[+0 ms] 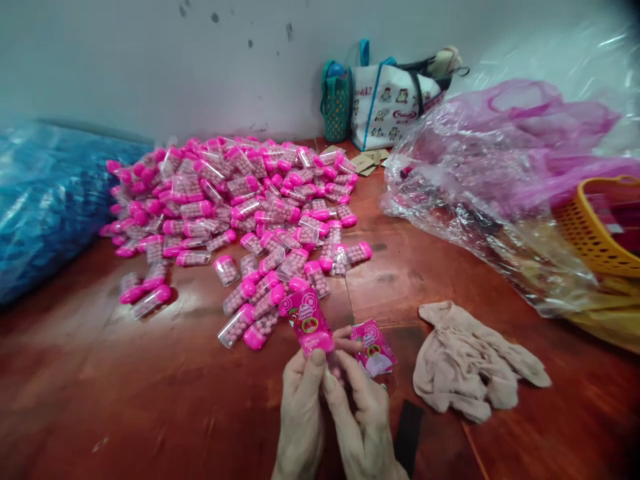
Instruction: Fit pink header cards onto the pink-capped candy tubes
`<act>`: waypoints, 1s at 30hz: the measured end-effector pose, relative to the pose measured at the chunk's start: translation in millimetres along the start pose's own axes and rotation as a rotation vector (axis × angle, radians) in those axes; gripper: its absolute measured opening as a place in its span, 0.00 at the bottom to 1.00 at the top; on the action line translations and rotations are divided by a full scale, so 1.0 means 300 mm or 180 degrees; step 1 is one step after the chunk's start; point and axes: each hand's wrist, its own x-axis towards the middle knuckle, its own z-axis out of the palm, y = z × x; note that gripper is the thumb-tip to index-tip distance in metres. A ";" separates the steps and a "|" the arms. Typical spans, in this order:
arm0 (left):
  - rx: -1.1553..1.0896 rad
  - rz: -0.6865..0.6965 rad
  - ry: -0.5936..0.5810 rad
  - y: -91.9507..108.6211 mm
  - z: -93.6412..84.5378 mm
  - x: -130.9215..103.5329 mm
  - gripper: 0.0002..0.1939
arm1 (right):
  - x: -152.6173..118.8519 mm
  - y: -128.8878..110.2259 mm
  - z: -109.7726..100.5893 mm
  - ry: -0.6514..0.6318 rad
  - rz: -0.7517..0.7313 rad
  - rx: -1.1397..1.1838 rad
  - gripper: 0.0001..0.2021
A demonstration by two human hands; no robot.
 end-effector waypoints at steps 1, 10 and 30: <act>-0.0018 0.0023 -0.0028 -0.003 0.010 -0.007 0.13 | 0.005 -0.003 -0.005 0.0049 -0.0033 -0.0021 0.14; -0.0106 0.0035 0.0297 0.025 0.079 -0.005 0.11 | 0.052 -0.006 -0.075 -0.0126 0.0496 0.0256 0.15; 0.0609 0.0179 0.0054 -0.006 0.117 -0.025 0.11 | 0.161 -0.072 -0.196 0.0268 0.0034 -0.0107 0.12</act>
